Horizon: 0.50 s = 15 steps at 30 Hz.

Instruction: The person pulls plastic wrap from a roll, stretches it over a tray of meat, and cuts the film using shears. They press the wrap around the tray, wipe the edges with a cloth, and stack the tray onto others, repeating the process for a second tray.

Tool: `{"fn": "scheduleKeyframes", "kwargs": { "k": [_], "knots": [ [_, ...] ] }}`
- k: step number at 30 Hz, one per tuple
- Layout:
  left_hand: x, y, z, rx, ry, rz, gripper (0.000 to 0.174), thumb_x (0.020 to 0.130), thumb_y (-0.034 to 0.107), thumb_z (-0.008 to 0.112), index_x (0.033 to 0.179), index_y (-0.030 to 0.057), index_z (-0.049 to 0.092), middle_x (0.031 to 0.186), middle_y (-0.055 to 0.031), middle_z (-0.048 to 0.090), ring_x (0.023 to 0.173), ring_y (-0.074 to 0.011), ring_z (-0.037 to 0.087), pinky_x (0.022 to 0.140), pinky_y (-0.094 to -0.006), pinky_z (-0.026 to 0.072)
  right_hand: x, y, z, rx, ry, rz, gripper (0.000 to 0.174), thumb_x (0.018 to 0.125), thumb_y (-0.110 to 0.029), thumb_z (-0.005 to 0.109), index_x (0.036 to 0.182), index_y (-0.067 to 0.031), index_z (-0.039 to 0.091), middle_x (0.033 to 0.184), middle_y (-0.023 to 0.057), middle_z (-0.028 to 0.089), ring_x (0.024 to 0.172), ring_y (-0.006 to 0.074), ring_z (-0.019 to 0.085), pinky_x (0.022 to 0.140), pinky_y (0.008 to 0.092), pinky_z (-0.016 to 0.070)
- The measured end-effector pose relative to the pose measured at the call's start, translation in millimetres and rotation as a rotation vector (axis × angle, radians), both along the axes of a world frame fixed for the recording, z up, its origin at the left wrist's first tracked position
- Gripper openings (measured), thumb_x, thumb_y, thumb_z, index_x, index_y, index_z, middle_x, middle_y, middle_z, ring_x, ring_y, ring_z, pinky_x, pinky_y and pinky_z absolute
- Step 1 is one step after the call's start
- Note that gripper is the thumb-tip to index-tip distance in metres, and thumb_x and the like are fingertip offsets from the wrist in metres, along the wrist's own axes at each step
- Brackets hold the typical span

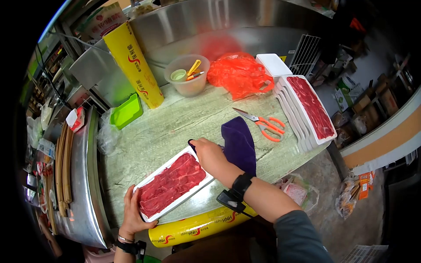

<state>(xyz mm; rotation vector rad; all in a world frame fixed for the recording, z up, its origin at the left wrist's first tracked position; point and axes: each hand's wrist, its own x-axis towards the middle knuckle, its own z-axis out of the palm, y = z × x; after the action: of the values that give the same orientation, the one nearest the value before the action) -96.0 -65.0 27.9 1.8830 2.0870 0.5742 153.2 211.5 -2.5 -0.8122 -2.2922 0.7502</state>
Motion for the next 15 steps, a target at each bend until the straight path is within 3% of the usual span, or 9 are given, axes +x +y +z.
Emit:
{"fn": "scheduleKeyframes", "kwargs": {
  "k": [8, 11, 15],
  "knots": [
    [2, 2, 5, -0.016, 0.013, -0.01, 0.118, 0.046, 0.037, 0.09, 0.147, 0.0094, 0.037, 0.148, -0.0265, 0.033, 0.135, -0.0465, 0.035, 0.11, -0.0523, 0.0357, 51, -44, 17, 0.034, -0.188, 0.025, 0.02, 0.087, -0.001, 0.053, 0.106, 0.0005, 0.06, 0.09, 0.0173, 0.058, 0.082, 0.0354, 0.062, 0.069, 0.041, 0.0525],
    [2, 2, 11, -0.075, 0.019, -0.028, 0.119, 0.046, 0.036, 0.091, 0.148, 0.0096, 0.036, 0.148, -0.0268, 0.033, 0.134, -0.0466, 0.036, 0.109, -0.0521, 0.0362, 77, -67, 20, 0.11, -0.285, 0.041, 0.031, 0.086, -0.002, 0.055, 0.116, 0.0038, 0.06, 0.092, 0.0157, 0.058, 0.078, 0.0328, 0.062, 0.066, 0.038, 0.0524],
    [2, 3, 10, -0.067, 0.011, -0.04, 0.118, 0.046, 0.035, 0.091, 0.148, 0.0093, 0.036, 0.148, -0.027, 0.033, 0.134, -0.0467, 0.036, 0.11, -0.0513, 0.0364, 82, -75, 17, 0.13, -0.212, 0.014, 0.032, 0.087, -0.002, 0.055, 0.119, 0.0034, 0.059, 0.097, 0.0159, 0.059, 0.083, 0.0327, 0.062, 0.068, 0.0378, 0.0529]
  ]
}}
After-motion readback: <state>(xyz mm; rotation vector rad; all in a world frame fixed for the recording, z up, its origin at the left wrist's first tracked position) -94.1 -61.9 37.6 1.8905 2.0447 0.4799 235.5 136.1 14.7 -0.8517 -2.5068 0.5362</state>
